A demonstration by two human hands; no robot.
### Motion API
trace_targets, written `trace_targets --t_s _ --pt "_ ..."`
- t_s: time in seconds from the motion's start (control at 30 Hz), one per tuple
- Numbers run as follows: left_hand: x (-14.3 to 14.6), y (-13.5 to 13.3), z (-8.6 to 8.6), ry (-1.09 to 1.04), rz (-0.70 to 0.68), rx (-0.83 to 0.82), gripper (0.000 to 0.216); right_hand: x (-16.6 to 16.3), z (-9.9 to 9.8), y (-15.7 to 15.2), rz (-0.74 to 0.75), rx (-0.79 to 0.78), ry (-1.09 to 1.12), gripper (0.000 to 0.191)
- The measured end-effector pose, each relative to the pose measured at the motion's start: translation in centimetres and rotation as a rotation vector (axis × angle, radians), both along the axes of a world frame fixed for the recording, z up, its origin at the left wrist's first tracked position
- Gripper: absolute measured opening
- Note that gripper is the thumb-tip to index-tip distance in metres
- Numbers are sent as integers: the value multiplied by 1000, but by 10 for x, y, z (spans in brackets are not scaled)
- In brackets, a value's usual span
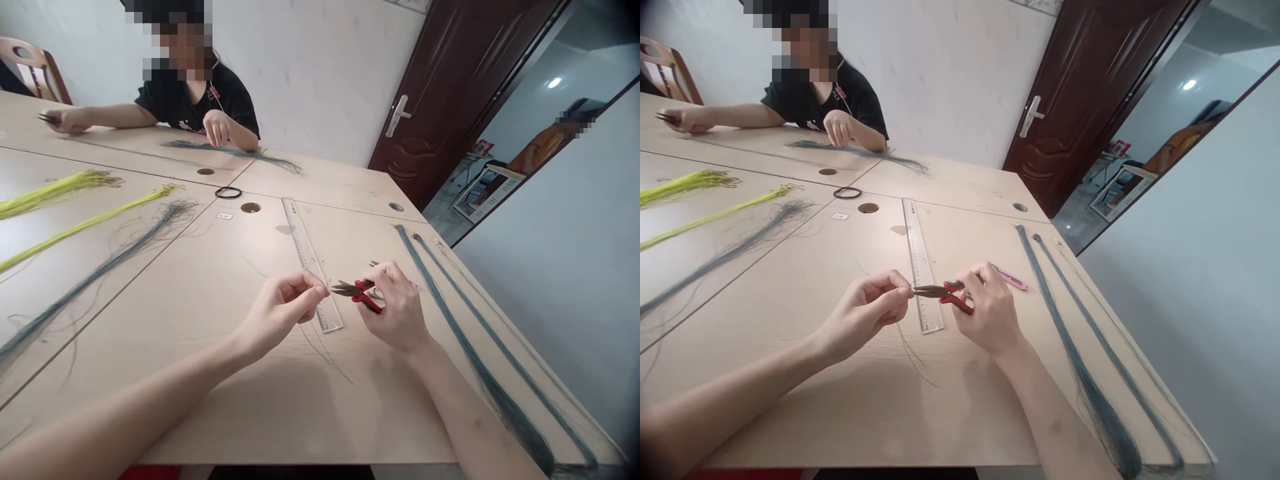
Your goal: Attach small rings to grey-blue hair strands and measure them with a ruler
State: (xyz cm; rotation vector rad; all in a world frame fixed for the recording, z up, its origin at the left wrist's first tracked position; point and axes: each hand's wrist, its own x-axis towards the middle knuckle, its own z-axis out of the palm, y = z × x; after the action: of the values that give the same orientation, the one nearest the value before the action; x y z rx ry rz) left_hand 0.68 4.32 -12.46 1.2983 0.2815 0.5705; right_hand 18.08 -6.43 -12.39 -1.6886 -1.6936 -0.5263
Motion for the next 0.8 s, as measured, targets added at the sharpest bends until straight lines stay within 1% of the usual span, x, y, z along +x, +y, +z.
trace_targets --t_s 0.33,0.57,0.8 --pt "0 -2 2 -61 -126 -116 21 -1 1 -1 -11 32 -52 17" --pt "0 -3 1 -85 -162 -168 20 -1 1 0 -27 45 -86 17" --pt "1 -4 3 -85 -177 -181 21 0 0 -2 -34 39 -87 16"
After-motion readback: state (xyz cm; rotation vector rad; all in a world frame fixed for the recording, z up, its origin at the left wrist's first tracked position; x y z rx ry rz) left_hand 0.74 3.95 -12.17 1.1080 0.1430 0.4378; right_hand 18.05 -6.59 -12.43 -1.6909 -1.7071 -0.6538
